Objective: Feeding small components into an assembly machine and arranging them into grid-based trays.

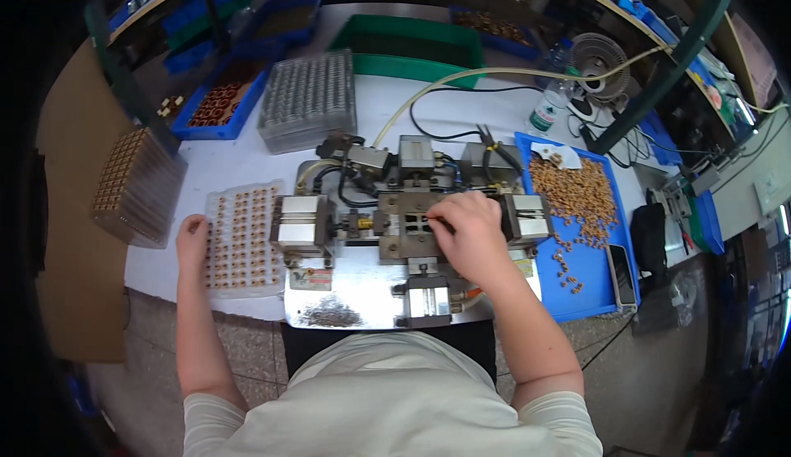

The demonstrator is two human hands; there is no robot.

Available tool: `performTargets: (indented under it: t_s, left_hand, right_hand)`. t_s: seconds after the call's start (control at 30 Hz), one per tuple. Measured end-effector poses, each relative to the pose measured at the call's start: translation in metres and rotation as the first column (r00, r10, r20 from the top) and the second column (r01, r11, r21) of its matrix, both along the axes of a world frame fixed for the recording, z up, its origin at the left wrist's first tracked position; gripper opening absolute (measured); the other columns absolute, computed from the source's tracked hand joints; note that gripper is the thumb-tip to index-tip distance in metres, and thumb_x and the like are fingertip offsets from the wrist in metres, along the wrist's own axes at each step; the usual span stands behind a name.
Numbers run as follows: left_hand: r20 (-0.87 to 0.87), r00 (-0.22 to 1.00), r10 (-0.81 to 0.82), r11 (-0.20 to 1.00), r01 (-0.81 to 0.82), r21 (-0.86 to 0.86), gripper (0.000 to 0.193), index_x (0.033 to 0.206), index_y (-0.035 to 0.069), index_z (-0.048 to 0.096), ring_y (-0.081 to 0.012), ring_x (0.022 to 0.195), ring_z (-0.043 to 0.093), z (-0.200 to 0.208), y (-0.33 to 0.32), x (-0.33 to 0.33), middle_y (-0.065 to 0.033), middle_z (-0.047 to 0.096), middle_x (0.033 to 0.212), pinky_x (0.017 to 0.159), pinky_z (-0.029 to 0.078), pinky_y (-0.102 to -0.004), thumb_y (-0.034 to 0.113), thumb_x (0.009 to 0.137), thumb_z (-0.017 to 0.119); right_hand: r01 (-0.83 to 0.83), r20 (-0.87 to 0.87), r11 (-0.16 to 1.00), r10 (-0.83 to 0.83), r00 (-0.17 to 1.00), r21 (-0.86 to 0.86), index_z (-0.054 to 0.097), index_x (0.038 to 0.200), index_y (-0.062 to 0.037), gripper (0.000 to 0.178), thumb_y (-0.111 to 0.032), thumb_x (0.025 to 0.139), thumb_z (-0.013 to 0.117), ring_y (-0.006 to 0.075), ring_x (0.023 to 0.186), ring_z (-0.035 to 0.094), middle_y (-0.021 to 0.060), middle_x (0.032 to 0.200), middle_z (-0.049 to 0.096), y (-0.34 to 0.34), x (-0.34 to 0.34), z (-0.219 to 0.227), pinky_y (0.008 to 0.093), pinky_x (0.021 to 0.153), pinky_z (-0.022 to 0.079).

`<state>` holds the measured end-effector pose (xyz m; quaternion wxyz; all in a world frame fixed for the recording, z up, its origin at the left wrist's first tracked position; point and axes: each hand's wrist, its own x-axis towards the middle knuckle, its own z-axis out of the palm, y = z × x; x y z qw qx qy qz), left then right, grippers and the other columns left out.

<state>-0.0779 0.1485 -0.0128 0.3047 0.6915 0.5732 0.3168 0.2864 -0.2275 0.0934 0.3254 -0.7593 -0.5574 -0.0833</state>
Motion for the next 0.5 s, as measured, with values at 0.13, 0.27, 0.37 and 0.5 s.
performTargets:
  t_s: [0.13, 0.27, 0.37, 0.5]
  left_hand:
    - [0.031, 0.999, -0.043, 0.942, 0.031, 0.334, 0.023, 0.112, 0.003, 0.066, -0.0263, 0.109, 0.057, 0.029, -0.052, 0.016, -0.0106, 0.067, 0.116, 0.100, 0.042, -0.0352, 0.013, 0.093, 0.059]
    - [0.035, 0.997, -0.065, 0.891, 0.042, 0.451, 0.018, 0.109, 0.005, 0.065, -0.0245, 0.110, 0.053, 0.025, -0.108, 0.029, -0.0085, 0.064, 0.115, 0.102, 0.038, -0.0351, 0.006, 0.093, 0.058]
    - [0.041, 0.993, -0.107, 0.846, 0.069, 0.529, 0.019, 0.106, 0.007, 0.064, -0.0258, 0.110, 0.052, 0.012, -0.134, 0.034, -0.0084, 0.063, 0.115, 0.101, 0.038, -0.0369, 0.000, 0.090, 0.058]
    - [0.035, 0.988, -0.153, 0.806, 0.104, 0.582, 0.021, 0.104, 0.008, 0.064, -0.0266, 0.110, 0.051, 0.002, -0.153, 0.040, -0.0075, 0.062, 0.115, 0.101, 0.038, -0.0380, -0.004, 0.087, 0.058]
  right_hand:
    - [0.030, -0.012, 0.998, -0.031, 0.999, -0.060, 0.073, 0.090, -0.0094, 0.010, -0.005, 0.081, 0.074, 0.0227, 0.093, 0.060, 0.0009, 0.093, 0.071, -0.001, 0.001, -0.002, 0.0365, 0.096, 0.041]
    - [0.027, -0.047, 0.995, -0.032, 0.998, -0.098, 0.074, 0.090, -0.0096, 0.009, -0.006, 0.081, 0.074, 0.0221, 0.094, 0.060, 0.0003, 0.092, 0.070, 0.003, 0.001, -0.002, 0.0361, 0.097, 0.039]
    - [0.009, -0.067, 0.993, -0.017, 0.998, -0.121, 0.074, 0.089, -0.0096, 0.008, -0.007, 0.082, 0.075, 0.0216, 0.094, 0.060, 0.0000, 0.092, 0.070, 0.004, 0.003, -0.001, 0.0360, 0.097, 0.039]
    - [-0.014, -0.081, 0.989, 0.002, 0.997, -0.150, 0.075, 0.089, -0.0096, 0.007, -0.009, 0.081, 0.076, 0.0207, 0.096, 0.059, -0.0002, 0.092, 0.070, 0.003, 0.007, 0.003, 0.0362, 0.098, 0.038]
